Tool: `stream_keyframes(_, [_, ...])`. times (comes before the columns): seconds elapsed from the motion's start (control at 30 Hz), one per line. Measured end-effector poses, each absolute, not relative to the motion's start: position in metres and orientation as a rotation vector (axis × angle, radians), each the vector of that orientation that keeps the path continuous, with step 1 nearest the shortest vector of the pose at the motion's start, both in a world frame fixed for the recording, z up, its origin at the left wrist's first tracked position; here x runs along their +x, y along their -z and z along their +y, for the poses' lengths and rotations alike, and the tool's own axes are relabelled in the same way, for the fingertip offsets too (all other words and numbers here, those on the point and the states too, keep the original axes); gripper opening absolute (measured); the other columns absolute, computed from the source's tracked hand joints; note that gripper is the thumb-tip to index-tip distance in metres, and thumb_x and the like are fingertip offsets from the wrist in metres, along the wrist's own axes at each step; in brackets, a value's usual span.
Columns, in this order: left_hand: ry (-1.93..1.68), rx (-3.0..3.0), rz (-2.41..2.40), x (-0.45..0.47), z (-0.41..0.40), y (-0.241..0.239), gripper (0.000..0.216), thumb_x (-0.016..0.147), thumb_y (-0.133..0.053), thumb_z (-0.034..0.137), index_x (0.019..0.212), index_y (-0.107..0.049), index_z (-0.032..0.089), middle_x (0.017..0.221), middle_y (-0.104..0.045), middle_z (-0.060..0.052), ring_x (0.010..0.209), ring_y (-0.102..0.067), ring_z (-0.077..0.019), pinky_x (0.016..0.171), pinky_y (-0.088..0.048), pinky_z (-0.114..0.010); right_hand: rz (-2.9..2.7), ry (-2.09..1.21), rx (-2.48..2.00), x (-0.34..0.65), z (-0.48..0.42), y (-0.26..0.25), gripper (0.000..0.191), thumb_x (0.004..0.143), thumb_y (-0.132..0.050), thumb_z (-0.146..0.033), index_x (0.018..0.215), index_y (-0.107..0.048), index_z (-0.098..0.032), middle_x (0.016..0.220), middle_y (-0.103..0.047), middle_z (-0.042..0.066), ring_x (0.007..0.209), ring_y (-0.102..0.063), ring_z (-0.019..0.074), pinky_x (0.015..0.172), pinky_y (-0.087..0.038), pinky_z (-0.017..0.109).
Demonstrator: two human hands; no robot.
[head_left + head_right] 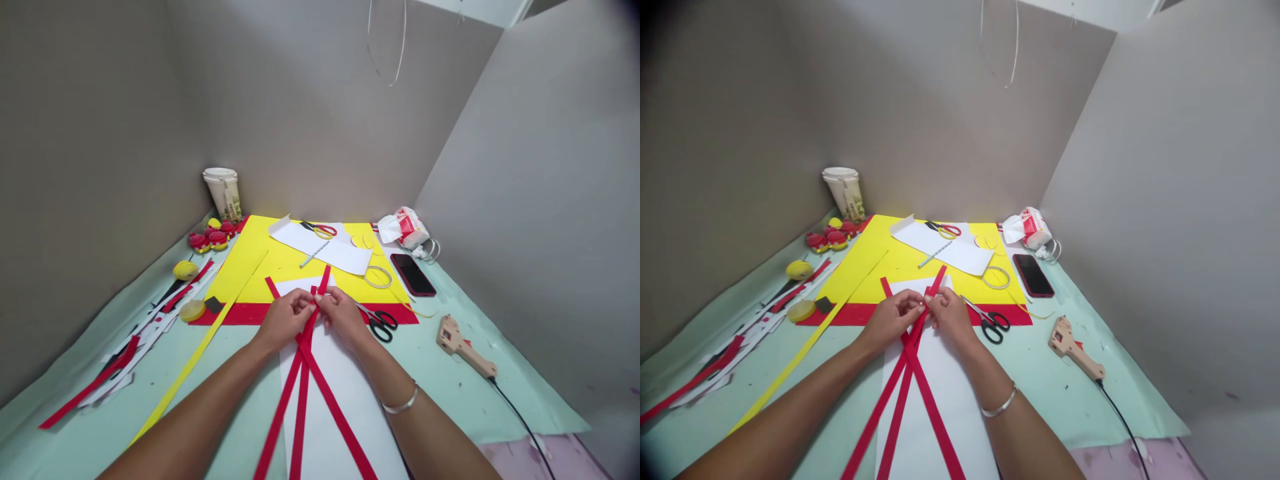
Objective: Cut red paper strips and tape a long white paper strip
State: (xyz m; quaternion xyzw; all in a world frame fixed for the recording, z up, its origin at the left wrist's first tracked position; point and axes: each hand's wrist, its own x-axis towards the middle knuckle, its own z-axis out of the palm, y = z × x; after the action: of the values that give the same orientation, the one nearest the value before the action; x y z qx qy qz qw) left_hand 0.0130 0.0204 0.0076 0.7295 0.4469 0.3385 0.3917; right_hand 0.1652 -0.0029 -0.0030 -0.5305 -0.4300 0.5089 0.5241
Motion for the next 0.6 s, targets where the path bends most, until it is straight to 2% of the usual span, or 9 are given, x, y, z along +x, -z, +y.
stream_keyframes(0.1, [-0.867,2.038,1.303,0.011,0.022,-0.007,0.022,0.085,-0.052,0.039,0.092,-0.064,0.021,0.082,-0.071,-0.002,0.076,-0.067,-0.0204,0.069,-0.053,-0.031,-0.997,-1.207,-1.271,0.166,-0.004,-0.001,0.029,0.077,-0.066,-0.041,0.092,-0.062,-0.017,0.051,-0.054,-0.007,0.040,-0.040,0.0073,0.040,-0.029,0.020])
stream_keyframes(0.17, [-0.913,2.119,1.448,0.007,0.025,-0.006,0.022,0.087,-0.050,0.036,0.093,-0.063,0.019,0.091,-0.069,-0.007,0.087,-0.065,-0.0255,0.079,-0.052,-0.039,-0.962,-1.204,-1.272,0.167,-0.003,-0.004,0.027,0.079,-0.062,-0.041,0.091,-0.062,-0.016,0.051,-0.051,-0.007,0.041,-0.040,0.0073,0.040,-0.028,0.019])
stream_keyframes(0.23, [-0.956,2.154,1.537,0.004,0.028,-0.003,0.024,0.086,-0.049,0.033,0.099,-0.062,0.016,0.102,-0.066,-0.013,0.101,-0.060,-0.0317,0.089,-0.047,-0.049,-0.937,-1.203,-1.275,0.169,-0.003,-0.006,0.027,0.080,-0.060,-0.042,0.088,-0.062,-0.016,0.051,-0.050,-0.007,0.042,-0.039,0.0073,0.041,-0.028,0.020])
stream_keyframes(0.3, [-0.956,2.208,1.568,0.003,0.029,0.001,0.029,0.085,-0.050,0.029,0.108,-0.060,0.014,0.112,-0.062,-0.016,0.110,-0.055,-0.0347,0.094,-0.045,-0.053,-0.930,-1.207,-1.277,0.170,-0.001,-0.006,0.028,0.079,-0.061,-0.044,0.084,-0.062,-0.016,0.051,-0.049,-0.006,0.042,-0.038,0.0075,0.041,-0.027,0.020])
stream_keyframes(0.5, [-0.856,2.360,1.439,0.007,0.026,0.017,0.049,0.079,-0.043,0.009,0.127,-0.051,0.013,0.133,-0.055,-0.015,0.126,-0.050,-0.0277,0.106,-0.043,-0.045,-0.935,-1.139,-1.299,0.178,0.005,0.007,0.032,0.078,-0.061,-0.051,0.076,-0.059,-0.019,0.049,-0.048,-0.007,0.043,-0.039,0.0090,0.042,-0.028,0.022])
stream_keyframes(0.6, [-0.811,2.412,1.352,0.008,0.026,0.021,0.053,0.081,-0.039,0.009,0.133,-0.048,0.014,0.139,-0.053,-0.012,0.131,-0.047,-0.0237,0.110,-0.041,-0.042,-0.950,-1.090,-1.323,0.183,0.007,0.011,0.032,0.077,-0.061,-0.052,0.076,-0.060,-0.019,0.050,-0.048,-0.006,0.044,-0.041,0.0099,0.043,-0.029,0.022])
